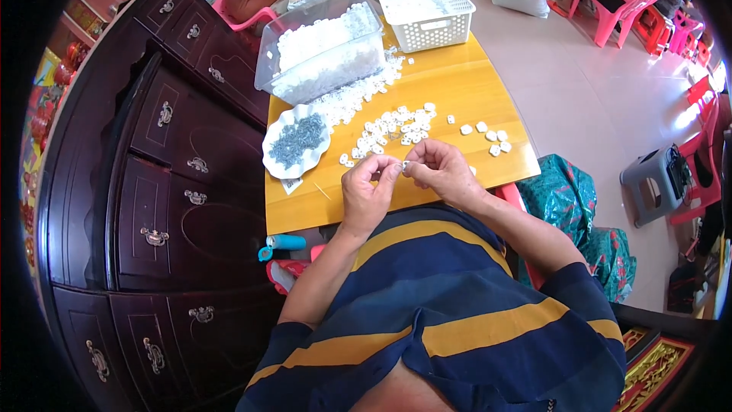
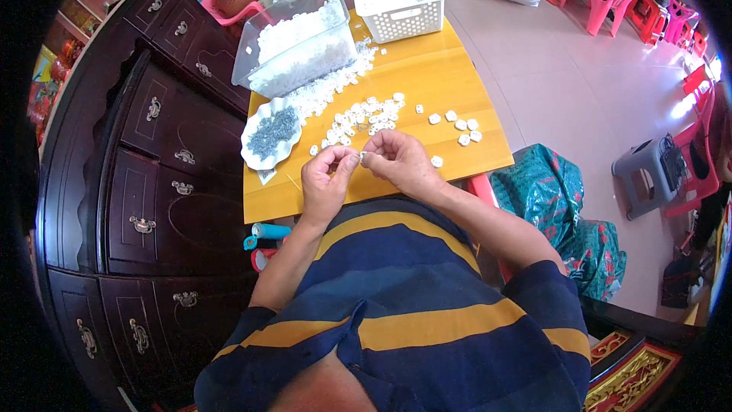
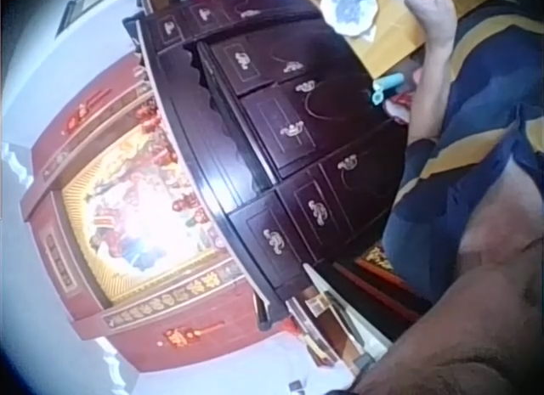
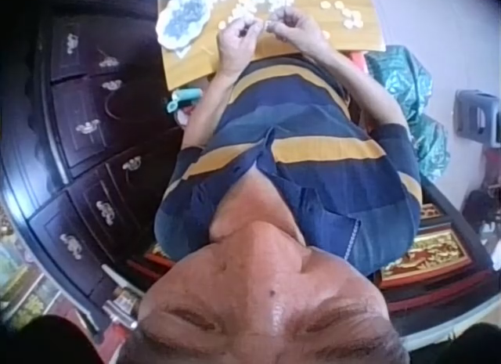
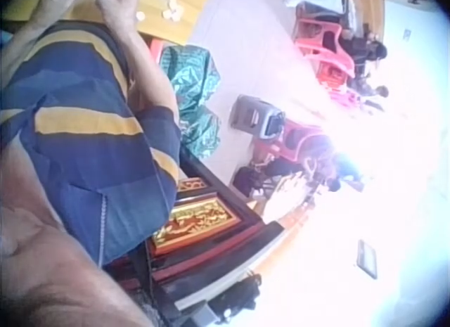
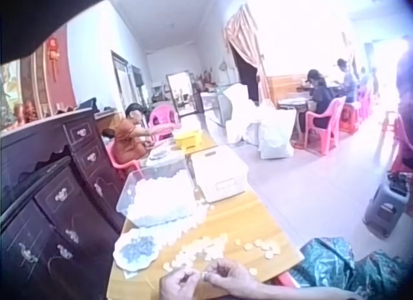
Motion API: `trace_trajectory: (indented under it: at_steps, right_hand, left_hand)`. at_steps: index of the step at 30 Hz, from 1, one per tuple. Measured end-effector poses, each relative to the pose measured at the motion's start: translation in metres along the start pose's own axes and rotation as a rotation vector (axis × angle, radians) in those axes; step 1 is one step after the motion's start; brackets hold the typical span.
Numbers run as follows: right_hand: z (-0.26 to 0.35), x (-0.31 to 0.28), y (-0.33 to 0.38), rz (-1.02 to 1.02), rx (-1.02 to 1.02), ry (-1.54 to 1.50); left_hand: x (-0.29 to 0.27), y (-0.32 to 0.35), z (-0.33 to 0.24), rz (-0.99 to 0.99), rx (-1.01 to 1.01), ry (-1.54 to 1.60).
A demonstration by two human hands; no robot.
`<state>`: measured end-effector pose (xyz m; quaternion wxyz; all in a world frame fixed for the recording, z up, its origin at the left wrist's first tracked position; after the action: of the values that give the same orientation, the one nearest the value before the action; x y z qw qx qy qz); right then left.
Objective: The person assembles hardware components by hand, inserting small metal pins into white plastic pieces.
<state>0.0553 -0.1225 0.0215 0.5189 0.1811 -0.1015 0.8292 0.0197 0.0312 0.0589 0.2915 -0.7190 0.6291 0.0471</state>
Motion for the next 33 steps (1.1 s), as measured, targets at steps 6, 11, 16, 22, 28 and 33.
trace_trajectory:
  at_steps: [6, 11, 16, 22, 28, 33]
  right_hand:
    - [-0.005, -0.004, -0.002, -0.006, -0.002, -0.068]
    - [-0.004, -0.008, -0.004, 0.007, 0.018, -0.062]
    - [0.000, -0.027, -0.011, -0.027, -0.013, -0.168]
    - [0.004, -0.035, -0.012, -0.057, 0.002, -0.145]
    - [0.000, -0.037, -0.012, -0.058, 0.005, -0.125]
    - [-0.002, -0.033, -0.014, -0.054, 0.011, -0.133]
  left_hand:
    - [0.006, -0.001, 0.001, 0.018, -0.055, 0.041]
    - [0.006, -0.001, 0.013, 0.067, -0.075, 0.154]
    - [-0.015, -0.006, 0.039, -0.005, -0.149, 0.296]
    - [-0.026, -0.004, 0.049, 0.076, -0.020, -0.389]
    - [-0.013, 0.003, 0.040, 0.094, 0.132, -0.607]
    - [-0.013, 0.001, 0.040, 0.109, 0.179, -0.678]
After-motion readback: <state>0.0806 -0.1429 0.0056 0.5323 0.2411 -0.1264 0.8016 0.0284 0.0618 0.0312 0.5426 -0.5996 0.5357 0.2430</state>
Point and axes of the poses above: each hand's wrist, its own y-axis away from the middle knuckle, its own x-axis out of the palm, z = x × y, the point moved 7 cm from there along -y, towards the middle knuckle, and after that the axes turned 9 degrees about -y, right-handed, at the moved point
